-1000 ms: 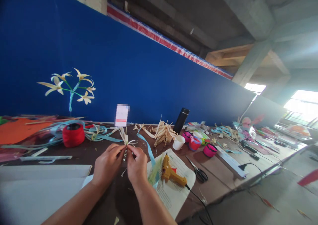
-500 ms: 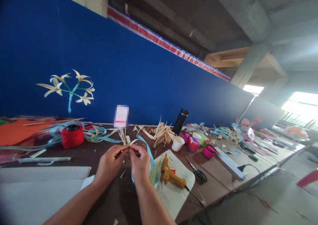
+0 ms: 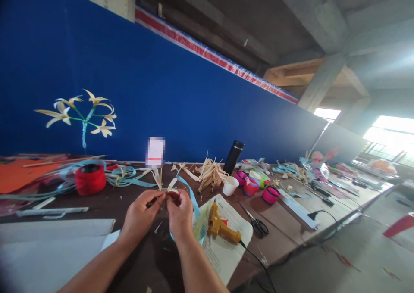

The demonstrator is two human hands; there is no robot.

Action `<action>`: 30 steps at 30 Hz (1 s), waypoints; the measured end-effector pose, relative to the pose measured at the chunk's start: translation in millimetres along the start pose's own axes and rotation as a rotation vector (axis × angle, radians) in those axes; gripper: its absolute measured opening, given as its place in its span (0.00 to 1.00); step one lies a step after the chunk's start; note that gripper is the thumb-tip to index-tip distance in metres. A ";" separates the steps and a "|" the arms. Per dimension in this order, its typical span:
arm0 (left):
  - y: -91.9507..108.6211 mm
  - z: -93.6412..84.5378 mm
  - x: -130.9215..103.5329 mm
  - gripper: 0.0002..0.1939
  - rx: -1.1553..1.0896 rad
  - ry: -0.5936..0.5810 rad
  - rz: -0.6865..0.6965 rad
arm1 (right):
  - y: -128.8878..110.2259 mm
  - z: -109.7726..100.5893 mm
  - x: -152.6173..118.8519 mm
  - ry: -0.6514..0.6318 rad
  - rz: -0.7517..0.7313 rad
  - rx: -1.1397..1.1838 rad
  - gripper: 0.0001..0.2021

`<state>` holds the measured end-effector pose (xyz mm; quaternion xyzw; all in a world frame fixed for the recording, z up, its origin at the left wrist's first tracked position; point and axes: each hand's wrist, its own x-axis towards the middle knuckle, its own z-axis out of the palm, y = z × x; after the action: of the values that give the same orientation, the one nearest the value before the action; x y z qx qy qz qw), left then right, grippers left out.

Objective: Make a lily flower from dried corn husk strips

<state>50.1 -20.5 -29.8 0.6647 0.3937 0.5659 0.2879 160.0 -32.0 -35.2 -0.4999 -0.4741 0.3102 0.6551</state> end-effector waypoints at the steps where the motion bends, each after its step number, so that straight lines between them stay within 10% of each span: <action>1: 1.0 -0.1 0.0 0.10 0.005 0.008 0.004 | 0.4 -0.2 0.3 -0.005 -0.010 -0.006 0.06; 13: -7.8 -5.1 10.9 0.17 -0.411 -0.175 -0.406 | -9.1 -11.2 -0.8 -0.246 0.208 0.343 0.20; 30: 6.0 -18.6 13.3 0.15 -0.566 -0.417 -0.543 | -8.8 -21.6 -1.8 -0.402 0.280 0.387 0.21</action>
<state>33.7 -13.5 -14.3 0.5319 0.3171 0.4092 0.6701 178.9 -44.1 -28.6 -0.3547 -0.4528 0.5746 0.5822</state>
